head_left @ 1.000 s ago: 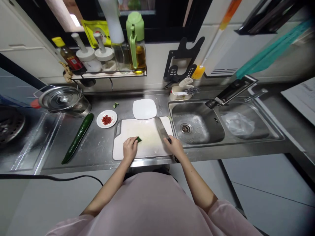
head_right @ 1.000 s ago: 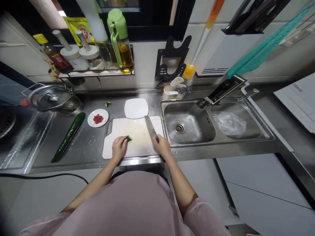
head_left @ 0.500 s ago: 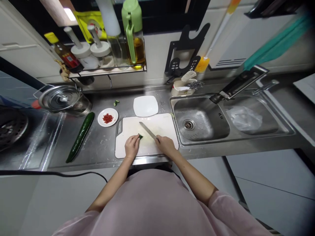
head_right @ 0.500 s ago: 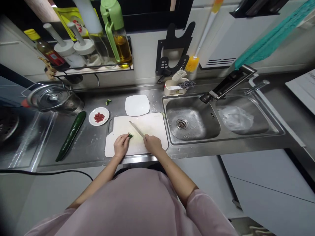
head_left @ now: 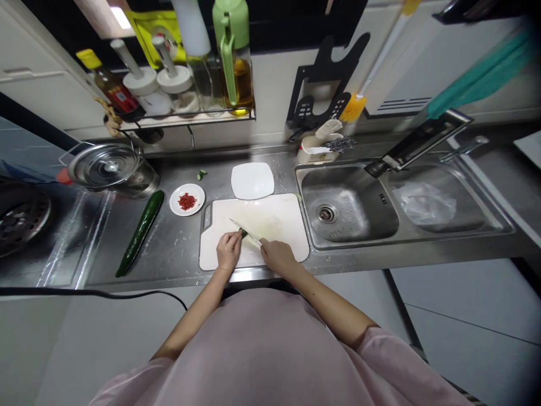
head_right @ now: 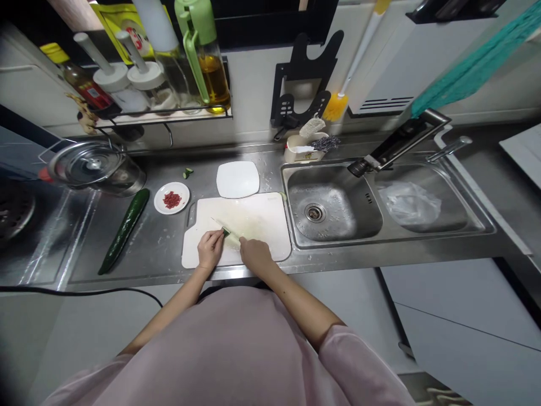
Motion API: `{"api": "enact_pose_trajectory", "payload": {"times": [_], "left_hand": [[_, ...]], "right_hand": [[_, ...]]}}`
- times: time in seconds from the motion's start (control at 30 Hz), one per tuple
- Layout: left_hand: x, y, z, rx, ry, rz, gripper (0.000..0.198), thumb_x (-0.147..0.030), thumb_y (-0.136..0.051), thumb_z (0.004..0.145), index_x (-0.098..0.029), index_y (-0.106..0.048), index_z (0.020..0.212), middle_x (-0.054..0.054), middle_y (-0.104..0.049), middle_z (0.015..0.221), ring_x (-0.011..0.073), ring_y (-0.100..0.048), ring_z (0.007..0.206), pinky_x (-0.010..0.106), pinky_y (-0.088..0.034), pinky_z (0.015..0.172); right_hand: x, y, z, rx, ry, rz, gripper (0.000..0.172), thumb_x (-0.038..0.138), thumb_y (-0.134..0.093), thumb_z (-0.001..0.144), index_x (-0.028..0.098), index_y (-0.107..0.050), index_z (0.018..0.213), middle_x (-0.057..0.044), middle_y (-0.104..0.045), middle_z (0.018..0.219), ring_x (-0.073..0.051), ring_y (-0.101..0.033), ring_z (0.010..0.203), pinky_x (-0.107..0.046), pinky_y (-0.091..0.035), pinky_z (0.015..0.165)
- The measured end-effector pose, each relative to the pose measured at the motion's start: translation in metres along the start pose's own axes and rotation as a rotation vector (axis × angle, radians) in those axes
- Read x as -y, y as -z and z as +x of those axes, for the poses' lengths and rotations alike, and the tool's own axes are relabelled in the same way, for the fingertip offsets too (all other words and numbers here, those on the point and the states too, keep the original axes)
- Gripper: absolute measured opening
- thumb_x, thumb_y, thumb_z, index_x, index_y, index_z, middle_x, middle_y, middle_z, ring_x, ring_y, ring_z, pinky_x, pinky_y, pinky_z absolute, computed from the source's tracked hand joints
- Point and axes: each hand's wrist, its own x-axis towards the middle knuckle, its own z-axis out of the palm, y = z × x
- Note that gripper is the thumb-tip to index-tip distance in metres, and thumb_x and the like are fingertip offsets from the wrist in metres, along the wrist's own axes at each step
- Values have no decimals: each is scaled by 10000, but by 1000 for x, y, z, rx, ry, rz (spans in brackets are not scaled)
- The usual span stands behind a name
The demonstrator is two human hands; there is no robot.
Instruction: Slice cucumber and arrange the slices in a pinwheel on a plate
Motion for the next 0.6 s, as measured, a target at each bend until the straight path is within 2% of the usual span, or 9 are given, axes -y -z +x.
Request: {"api": "enact_pose_trajectory", "payload": {"times": [0.37, 0.6], "left_hand": [[0, 0, 0, 2, -17, 21, 243, -277, -489, 927, -209, -691, 1044, 65, -661, 916, 156, -605, 896, 292, -491, 808], [3, -2, 0, 11, -18, 51, 221, -280, -490, 922, -208, -697, 957, 71, -654, 913, 168, -598, 877, 310, -486, 814]], "right_hand": [[5, -2, -2, 3, 6, -33, 300, 228, -308, 970, 179, -528, 1169, -133, -696, 948, -246, -667, 917, -308, -449, 740], [11, -7, 2, 33, 5, -68, 269, 154, -318, 946, 164, -509, 1136, -141, -696, 917, -242, -678, 901, -301, -471, 718]]}}
